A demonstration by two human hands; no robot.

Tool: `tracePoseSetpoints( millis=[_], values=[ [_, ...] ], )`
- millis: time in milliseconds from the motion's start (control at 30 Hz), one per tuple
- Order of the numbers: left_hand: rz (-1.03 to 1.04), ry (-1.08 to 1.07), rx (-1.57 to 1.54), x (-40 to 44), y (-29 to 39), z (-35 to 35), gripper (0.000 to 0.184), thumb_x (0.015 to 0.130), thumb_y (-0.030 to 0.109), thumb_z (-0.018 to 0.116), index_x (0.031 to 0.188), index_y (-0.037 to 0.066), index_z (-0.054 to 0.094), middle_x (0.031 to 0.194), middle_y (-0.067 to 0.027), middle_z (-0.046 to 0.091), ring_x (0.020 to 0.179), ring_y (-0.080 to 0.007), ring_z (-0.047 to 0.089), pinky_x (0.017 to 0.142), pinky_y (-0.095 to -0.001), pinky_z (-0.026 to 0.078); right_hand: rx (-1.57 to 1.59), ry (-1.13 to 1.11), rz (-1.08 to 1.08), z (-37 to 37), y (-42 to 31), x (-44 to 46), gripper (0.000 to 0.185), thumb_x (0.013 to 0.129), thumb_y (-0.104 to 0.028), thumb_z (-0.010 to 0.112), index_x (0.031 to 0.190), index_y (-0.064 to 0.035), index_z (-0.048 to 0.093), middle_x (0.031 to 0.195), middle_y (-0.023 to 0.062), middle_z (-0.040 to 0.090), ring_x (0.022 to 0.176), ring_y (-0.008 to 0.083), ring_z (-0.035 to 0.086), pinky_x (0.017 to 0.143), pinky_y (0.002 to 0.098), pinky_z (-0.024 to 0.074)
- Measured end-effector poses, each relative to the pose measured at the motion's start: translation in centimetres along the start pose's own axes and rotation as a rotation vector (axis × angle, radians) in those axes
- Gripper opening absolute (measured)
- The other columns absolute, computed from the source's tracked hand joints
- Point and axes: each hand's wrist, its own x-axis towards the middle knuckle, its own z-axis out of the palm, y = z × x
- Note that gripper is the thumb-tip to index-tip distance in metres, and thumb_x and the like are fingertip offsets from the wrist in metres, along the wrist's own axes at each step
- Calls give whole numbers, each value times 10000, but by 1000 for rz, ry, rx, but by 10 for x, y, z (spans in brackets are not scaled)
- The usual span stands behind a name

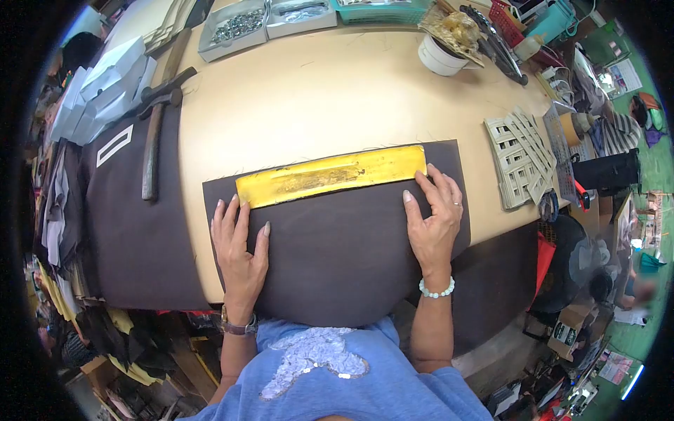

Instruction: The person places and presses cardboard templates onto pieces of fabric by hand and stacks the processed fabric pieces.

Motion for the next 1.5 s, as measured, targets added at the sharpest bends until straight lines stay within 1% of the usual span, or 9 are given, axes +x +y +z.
tracePoseSetpoints(
  millis=[67,167,433,533,867,1133,1300,1400,1500],
  values=[
    [-1,-3,2,0,0,0,469,833,151,645,1255,-18,528,1344,-184,469,1300,-395,352,1060,-539,261,-6,-1,-2,0,0,0,344,802,-147,676,1128,-40,647,1253,115,573,1180,319,467,1008,416,352],
    [-7,-12,34,0,1,-1,495,843,122,635,1304,4,500,1356,-179,466,1313,-382,345,1082,-465,278,-27,-9,-10,0,0,0,351,798,-144,679,1131,-39,646,1252,117,573,1181,319,466,1011,419,350],
    [4,-8,17,1,0,-2,458,826,129,648,1250,-7,540,1337,-194,471,1298,-396,353,1074,-484,278,-47,3,-63,1,0,2,340,782,-120,677,1106,-21,645,1223,121,583,1152,314,487,998,412,375],
    [6,-3,10,1,0,-1,437,821,132,652,1226,-5,563,1349,-191,463,1302,-398,348,1071,-496,275,-46,-9,-42,2,-1,1,341,791,-124,673,1114,-23,643,1225,122,581,1168,315,478,1013,409,361],
    [-17,-46,54,1,1,0,470,851,165,613,1289,21,518,1398,-180,417,1335,-391,308,1084,-526,240,-53,-17,-32,1,-2,1,346,800,-127,671,1128,-22,639,1229,122,578,1182,317,466,1025,408,345],
    [-9,-50,68,0,0,1,458,853,154,606,1284,26,516,1395,-179,419,1327,-391,321,1080,-516,247,-35,0,-62,1,-2,3,338,781,-119,680,1100,-15,643,1202,130,591,1143,319,493,998,410,369],
    [-16,-62,77,1,3,-1,467,865,146,595,1306,29,500,1405,-177,414,1327,-387,323,1091,-502,238,-40,0,-36,1,1,1,370,770,-149,698,1119,-36,648,1245,126,575,1163,344,471,997,428,361],
    [-16,-72,66,1,3,-1,462,859,176,602,1285,21,511,1402,-184,406,1334,-396,301,1077,-553,228,-43,-4,-15,2,0,0,374,780,-170,695,1131,-52,646,1263,110,568,1181,343,461,997,432,348],
    [-20,-78,75,0,3,-1,465,864,177,599,1293,23,507,1413,-180,398,1340,-396,293,1079,-556,226,-39,-10,-13,1,-1,0,375,781,-175,695,1133,-55,646,1264,102,569,1182,339,461,993,425,349]
  ],
)
